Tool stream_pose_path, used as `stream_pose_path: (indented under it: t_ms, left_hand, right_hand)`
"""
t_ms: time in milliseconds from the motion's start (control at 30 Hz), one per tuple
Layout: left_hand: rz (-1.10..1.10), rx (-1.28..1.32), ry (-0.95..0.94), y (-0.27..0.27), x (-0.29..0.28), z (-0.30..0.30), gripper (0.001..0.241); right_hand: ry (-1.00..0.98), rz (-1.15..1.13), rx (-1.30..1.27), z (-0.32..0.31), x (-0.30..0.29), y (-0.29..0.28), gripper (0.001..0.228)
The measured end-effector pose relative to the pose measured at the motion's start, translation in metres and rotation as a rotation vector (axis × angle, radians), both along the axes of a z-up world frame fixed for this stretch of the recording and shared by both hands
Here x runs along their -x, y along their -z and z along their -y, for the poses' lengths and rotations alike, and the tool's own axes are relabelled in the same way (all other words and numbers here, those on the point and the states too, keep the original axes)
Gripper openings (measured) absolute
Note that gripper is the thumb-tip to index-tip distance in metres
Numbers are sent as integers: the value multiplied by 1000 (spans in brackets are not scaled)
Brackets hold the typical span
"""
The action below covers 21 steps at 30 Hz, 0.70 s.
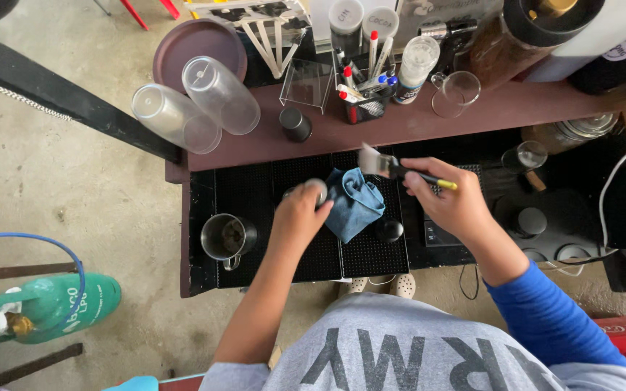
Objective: The person cleans a bar station by wiping down various items with a blue cloth and a small brush. They handle metal cups, plastic containers, and a large jar, moving them around the counter to clean underneath and around them. The person also wipes the surface of the counter and a black mat.
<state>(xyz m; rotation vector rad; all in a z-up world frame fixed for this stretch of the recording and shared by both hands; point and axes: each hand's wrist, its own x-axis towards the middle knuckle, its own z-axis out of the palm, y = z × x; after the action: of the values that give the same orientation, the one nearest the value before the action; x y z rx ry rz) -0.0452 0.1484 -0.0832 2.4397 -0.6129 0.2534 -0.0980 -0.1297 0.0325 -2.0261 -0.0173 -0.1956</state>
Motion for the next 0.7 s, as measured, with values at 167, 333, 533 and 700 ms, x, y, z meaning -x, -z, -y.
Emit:
stream_pose_path:
  t_ms: [167, 333, 533, 700]
  left_hand:
    - [-214, -114, -115, 50, 41, -16, 28]
    - [-232, -177, -157, 42, 37, -18, 16]
    - [-70, -53, -136, -19, 5, 8, 15]
    - [-133, 54, -134, -69, -8, 32, 23]
  right_hand:
    - [-55, -48, -266, -43, -50, 14, 20]
    - [72, 33, -34, -54, -75, 38, 17]
    - [250, 131, 163, 26, -21, 21, 16]
    - [655, 122, 727, 127, 71, -21, 10]
